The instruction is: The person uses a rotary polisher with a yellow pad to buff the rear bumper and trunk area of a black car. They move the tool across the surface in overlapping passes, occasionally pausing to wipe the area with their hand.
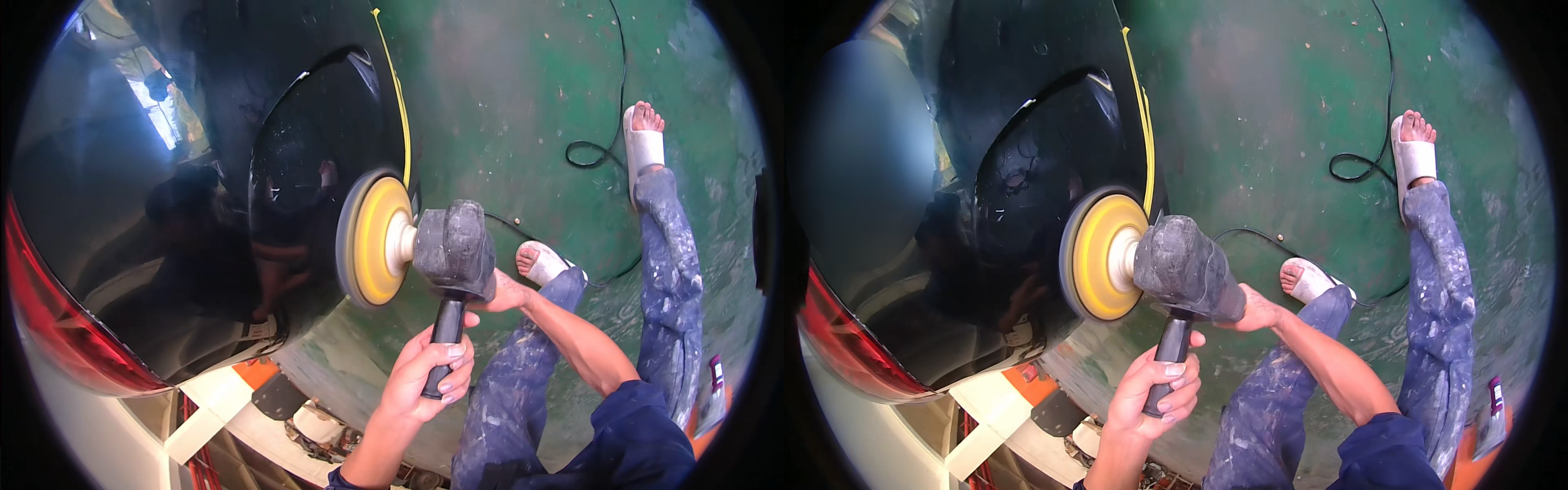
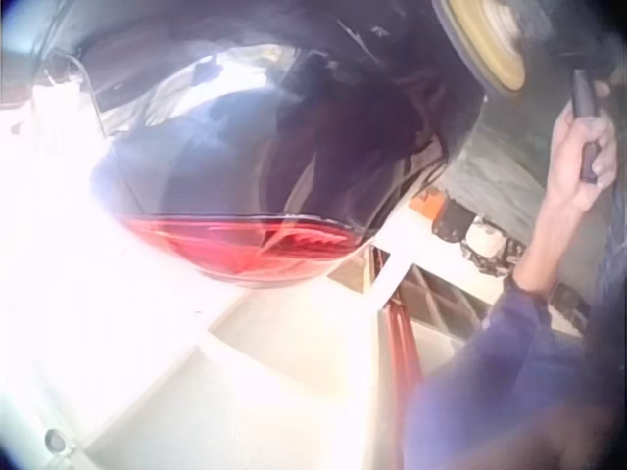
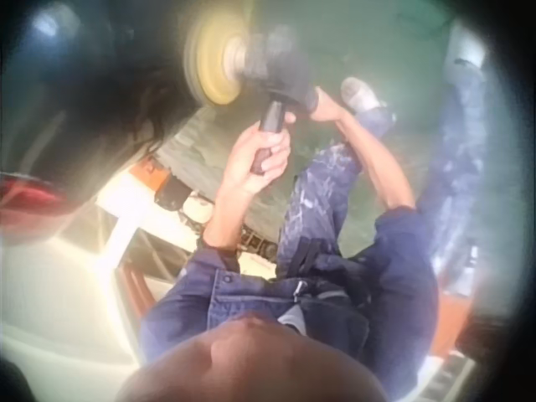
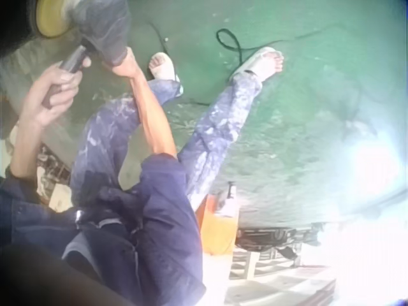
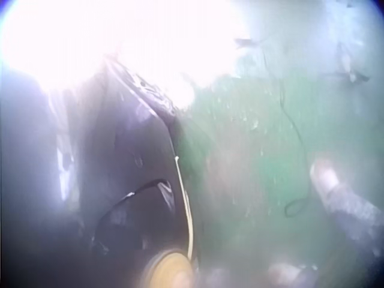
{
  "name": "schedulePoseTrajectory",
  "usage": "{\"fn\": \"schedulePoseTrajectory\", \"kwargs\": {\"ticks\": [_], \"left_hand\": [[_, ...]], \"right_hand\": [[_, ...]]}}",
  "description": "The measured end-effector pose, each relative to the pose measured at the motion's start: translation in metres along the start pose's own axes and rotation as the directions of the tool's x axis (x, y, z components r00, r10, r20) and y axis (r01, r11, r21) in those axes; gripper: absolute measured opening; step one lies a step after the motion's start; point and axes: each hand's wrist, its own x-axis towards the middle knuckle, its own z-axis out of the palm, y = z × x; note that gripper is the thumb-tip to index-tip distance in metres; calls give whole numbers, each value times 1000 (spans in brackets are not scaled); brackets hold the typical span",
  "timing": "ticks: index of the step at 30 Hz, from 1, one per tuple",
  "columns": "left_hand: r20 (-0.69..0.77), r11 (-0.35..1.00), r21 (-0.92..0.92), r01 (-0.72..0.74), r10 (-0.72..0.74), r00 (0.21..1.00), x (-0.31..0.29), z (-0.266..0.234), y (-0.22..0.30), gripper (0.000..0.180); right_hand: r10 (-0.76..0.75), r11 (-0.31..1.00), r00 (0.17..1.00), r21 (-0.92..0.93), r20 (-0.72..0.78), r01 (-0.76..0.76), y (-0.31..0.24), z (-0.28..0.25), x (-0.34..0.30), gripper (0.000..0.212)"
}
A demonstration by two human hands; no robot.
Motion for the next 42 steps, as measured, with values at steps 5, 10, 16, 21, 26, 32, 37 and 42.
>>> {"fn": "schedulePoseTrajectory", "kwargs": {"ticks": [5, 10, 16, 21, 26, 32, 37, 42], "left_hand": [[-219, 999, 28, 18, -11, 976, -53, 28, -11, 47], [-591, 995, 61, 77, -26, 807, -116, 79, -28, 59], [-226, 982, 161, 100, -62, 972, -147, -42, -34, 46], [-32, 998, 64, -13, 15, 999, -63, -39, -2, 48], [229, 962, -248, -111, 169, 959, -10, -4, 6, 46], [287, 970, -217, -111, 172, 942, -37, -42, -34, 45], [204, 991, -49, -123, 131, 970, -44, -74, -57, 43], [147, 985, 50, -163, 155, 977, -85, -75, -47, 42]], "right_hand": [[-69, 965, 994, 259, 87, 45, -61, 68, 10, 46], [-125, 934, 974, 353, 190, 51, -75, 158, -5, 56], [223, 405, 948, 863, 227, -302, -36, 138, -2, 34], [174, 961, 984, 212, 42, -179, -75, -6, 21, 39], [385, 898, 923, -239, 22, -369, -80, -90, 29, 30], [360, 914, 932, -214, 37, -344, -137, -91, 27, 34], [263, 962, 956, -111, 130, -249, -88, -70, 7, 36], [141, 986, 984, -107, 109, -129, -131, -38, 26, 36]]}}
